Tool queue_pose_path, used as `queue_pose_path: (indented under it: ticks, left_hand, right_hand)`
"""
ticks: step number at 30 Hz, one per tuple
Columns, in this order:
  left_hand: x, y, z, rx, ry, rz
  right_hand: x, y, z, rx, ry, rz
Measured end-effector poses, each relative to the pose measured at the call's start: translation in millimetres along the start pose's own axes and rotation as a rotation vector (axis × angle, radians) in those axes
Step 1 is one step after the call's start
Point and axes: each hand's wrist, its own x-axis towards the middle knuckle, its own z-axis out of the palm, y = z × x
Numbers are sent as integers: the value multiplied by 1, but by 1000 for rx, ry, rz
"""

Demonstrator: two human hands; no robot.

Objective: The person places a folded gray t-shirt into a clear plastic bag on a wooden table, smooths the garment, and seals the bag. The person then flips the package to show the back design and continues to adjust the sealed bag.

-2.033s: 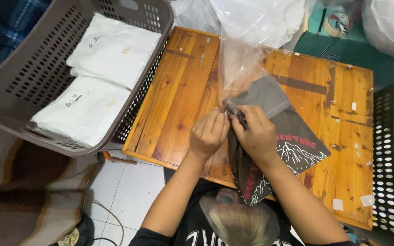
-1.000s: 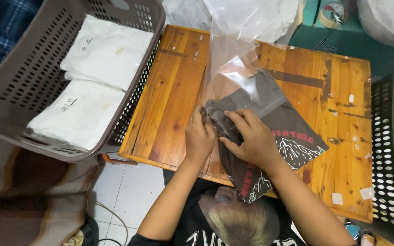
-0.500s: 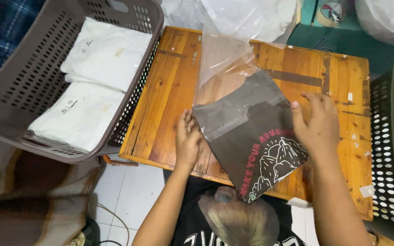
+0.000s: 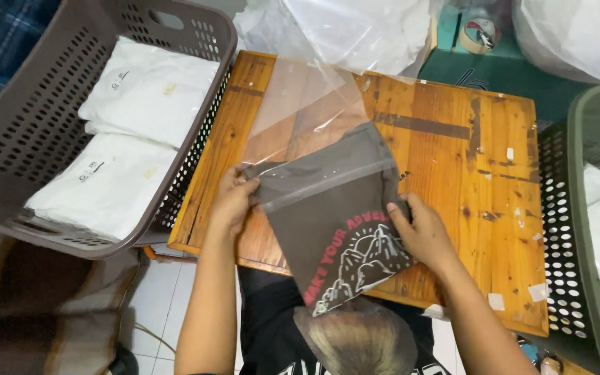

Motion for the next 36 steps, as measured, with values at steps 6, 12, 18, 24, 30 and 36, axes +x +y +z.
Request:
queue_pose_path:
  ticks: [6,12,18,24,30,36]
  left_hand:
    - [28,2,-27,220,75,-46]
    - [-15,39,-27,427,126,-71]
    - [-67,61,-25,793,53,-240]
    - [-135,31,-36,914,-296,-743]
    - [-166,-71,-24,-133,-157,-443]
    - [-172,-40,-7,-59,-212,-86]
  right_hand:
    - [-12,-42,-3,65,-226,178]
    - [-1,-45,-16,-237,-176,253]
    - [-18,-72,-32,-288,-171,247]
    - [-39,-54,-28,-375,-323,367]
    - [-56,-19,12,-274,91,-34]
    - [-80,-64,12,-191,-156,-30]
